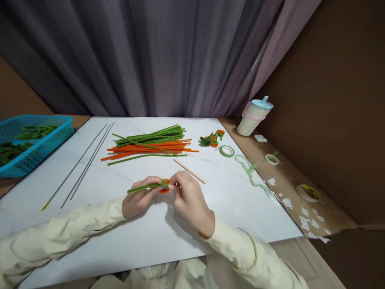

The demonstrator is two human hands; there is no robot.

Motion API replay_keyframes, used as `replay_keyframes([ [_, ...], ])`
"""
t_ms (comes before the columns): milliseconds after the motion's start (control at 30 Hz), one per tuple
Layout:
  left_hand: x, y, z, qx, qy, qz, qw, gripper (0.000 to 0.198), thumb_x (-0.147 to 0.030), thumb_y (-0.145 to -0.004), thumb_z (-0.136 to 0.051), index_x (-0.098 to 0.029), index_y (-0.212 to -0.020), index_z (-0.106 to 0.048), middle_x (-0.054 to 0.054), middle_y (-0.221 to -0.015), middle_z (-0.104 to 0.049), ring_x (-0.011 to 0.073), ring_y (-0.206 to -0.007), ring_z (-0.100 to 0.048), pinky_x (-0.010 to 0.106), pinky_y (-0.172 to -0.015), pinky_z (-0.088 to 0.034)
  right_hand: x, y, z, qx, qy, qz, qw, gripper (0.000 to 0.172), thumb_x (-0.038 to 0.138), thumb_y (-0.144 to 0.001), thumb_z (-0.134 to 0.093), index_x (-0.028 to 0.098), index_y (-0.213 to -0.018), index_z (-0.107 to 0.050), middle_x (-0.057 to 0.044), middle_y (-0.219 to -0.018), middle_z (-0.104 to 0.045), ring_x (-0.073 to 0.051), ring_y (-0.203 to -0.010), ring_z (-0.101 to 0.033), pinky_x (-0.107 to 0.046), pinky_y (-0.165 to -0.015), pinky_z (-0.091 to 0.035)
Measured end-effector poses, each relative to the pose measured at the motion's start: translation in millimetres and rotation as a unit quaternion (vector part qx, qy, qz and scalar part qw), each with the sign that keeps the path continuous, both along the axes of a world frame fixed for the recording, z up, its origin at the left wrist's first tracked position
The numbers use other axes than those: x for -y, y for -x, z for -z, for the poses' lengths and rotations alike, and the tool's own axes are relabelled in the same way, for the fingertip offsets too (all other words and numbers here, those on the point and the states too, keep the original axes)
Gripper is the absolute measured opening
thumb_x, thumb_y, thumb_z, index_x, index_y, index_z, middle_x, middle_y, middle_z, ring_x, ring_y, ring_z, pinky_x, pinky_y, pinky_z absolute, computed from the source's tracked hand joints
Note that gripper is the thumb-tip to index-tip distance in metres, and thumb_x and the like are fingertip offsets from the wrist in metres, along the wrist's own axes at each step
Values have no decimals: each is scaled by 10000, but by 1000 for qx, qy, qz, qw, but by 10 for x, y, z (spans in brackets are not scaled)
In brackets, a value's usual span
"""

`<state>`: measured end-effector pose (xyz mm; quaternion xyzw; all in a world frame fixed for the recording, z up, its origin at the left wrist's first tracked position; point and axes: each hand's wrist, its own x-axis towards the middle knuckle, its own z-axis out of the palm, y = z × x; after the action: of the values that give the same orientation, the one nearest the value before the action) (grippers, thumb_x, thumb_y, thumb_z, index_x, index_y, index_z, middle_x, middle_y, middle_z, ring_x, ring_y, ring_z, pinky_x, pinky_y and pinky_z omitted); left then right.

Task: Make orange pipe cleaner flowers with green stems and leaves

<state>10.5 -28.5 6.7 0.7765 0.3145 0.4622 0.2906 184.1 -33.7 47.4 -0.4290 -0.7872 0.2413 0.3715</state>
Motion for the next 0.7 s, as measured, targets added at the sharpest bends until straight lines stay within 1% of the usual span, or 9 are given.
replay_keyframes([
  [67, 23, -30, -30, 31, 88, -5, 996, 122, -239, -892, -457, -164, -937, -543, 28, -815, -627, 84, -583, -577, 191, -543, -480, 18, 11, 46, 1, -65, 3, 998, 158, 65, -798, -414, 186, -709, -462, -23, -665, -519, -151, -638, -468, -254, -563, -365],
  [133, 38, -58, -52, 65, 166, 5, 984, 154, -296, -888, -463, -156, -916, -521, 14, -749, -605, 80, -525, -558, 192, -487, -470, 26, 17, 90, 7, -117, 0, 993, 183, 29, -774, -388, 192, -715, -446, -28, -669, -512, -160, -645, -454, -263, -571, -364],
  [233, 42, -87, -77, 103, 248, 27, 963, 196, -351, -878, -473, -156, -906, -481, -28, -631, -552, 86, -476, -560, 190, -435, -453, 25, 11, 129, 24, -163, -8, 986, 204, -1, -734, -376, 194, -716, -432, -37, -680, -517, -168, -651, -438, -274, -579, -364],
  [300, 34, -93, -89, 112, 266, 34, 957, 220, -368, -866, -488, -154, -917, -480, -26, -644, -555, 89, -470, -568, 190, -416, -443, 20, 0, 131, 32, -168, -13, 985, 216, -14, -716, -373, 194, -718, -429, -39, -683, -518, -169, -655, -437, -277, -583, -364],
  [400, 19, -90, -109, 104, 261, 35, 959, 235, -366, -853, -504, -142, -921, -524, 6, -734, -586, 87, -501, -579, 191, -419, -445, 9, -23, 111, 28, -164, -20, 986, 227, -26, -712, -369, 193, -722, -430, -38, -685, -515, -166, -657, -440, -277, -582, -366],
  [533, 11, -97, -151, 104, 269, 30, 957, 258, -386, -842, -505, -132, -852, -556, 15, -742, -582, 90, -511, -569, 202, -425, -453, 1, -29, 95, 22, -174, -29, 984, 224, -20, -737, -375, 193, -735, -443, -41, -684, -524, -166, -656, -452, -279, -579, -377],
  [600, 12, -104, -174, 107, 278, 24, 954, 289, -412, -839, -499, -129, -816, -555, 22, -751, -582, 90, -507, -560, 207, -425, -452, 3, -20, 101, 24, -195, -28, 980, 221, -14, -756, -373, 193, -744, -452, -48, -692, -543, -169, -659, -468, -285, -582, -388],
  [700, 12, -107, -202, 107, 289, 15, 951, 319, -441, -841, -488, -129, -809, -547, 17, -709, -580, 90, -502, -546, 205, -430, -441, 1, -21, 112, 61, -269, -22, 961, 223, 1, -790, -356, 186, -778, -481, -75, -732, -585, -180, -674, -502, -297, -577, -404],
])
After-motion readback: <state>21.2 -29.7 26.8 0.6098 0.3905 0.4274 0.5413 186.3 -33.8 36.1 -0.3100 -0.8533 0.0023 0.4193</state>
